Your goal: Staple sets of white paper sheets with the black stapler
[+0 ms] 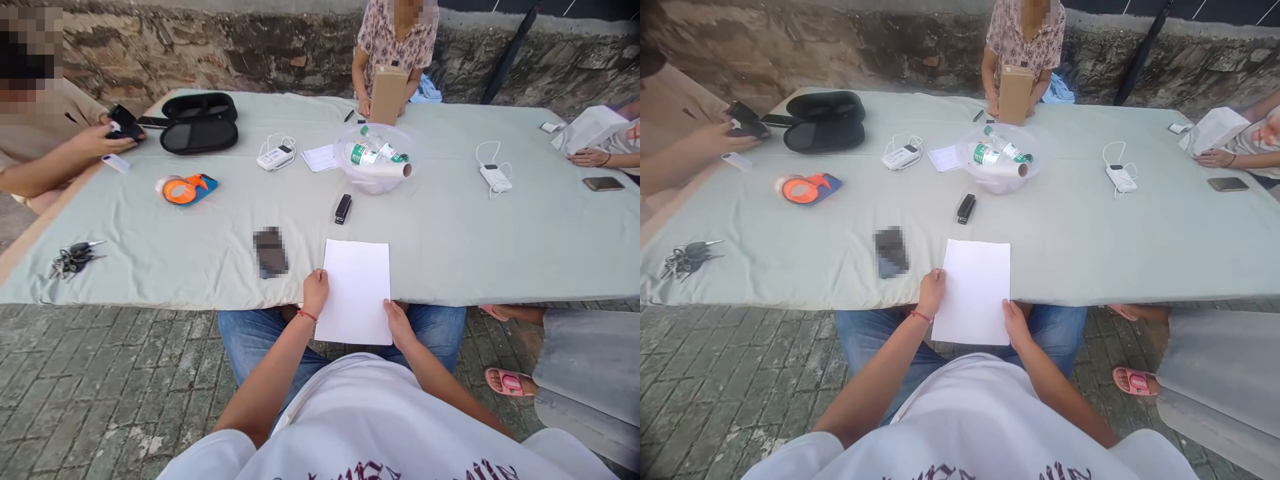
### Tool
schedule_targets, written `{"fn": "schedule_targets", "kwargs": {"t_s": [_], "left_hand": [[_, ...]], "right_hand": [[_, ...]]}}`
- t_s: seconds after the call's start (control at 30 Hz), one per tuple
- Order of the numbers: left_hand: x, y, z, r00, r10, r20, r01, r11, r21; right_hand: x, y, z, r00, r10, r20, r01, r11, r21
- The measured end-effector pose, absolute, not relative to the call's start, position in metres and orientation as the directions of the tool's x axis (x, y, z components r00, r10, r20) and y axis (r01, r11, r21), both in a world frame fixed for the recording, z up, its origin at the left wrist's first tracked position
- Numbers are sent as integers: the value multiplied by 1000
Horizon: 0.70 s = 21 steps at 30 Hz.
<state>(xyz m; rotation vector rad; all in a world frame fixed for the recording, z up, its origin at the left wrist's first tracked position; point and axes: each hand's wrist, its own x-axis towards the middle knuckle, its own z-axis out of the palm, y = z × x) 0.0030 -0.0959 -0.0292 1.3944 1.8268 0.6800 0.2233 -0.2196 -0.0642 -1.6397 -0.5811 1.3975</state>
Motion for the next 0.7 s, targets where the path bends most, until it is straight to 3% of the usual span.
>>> {"fn": "schedule_targets", "kwargs": {"t_s": [0.1,0.27,0.37,0.53,0.7], "left_hand": [[3,-105,-32,-115,968,-221,476,249,843],[3,-110,-34,-41,946,-322,129,325,937],[4,-107,-35,-27,938,-347,14,347,938],[6,-105,-31,-17,930,-368,-18,368,930],[-2,-103,-18,140,849,-509,-244,528,814]], "right_hand": [[217,-220,-71,335,795,-506,-183,-472,-862],[229,-225,-64,293,809,-510,-220,-462,-859],[236,-227,-56,258,822,-507,-239,-454,-858],[235,-228,-49,145,839,-525,-239,-486,-841],[240,-230,-48,96,857,-506,-195,-482,-854]]}}
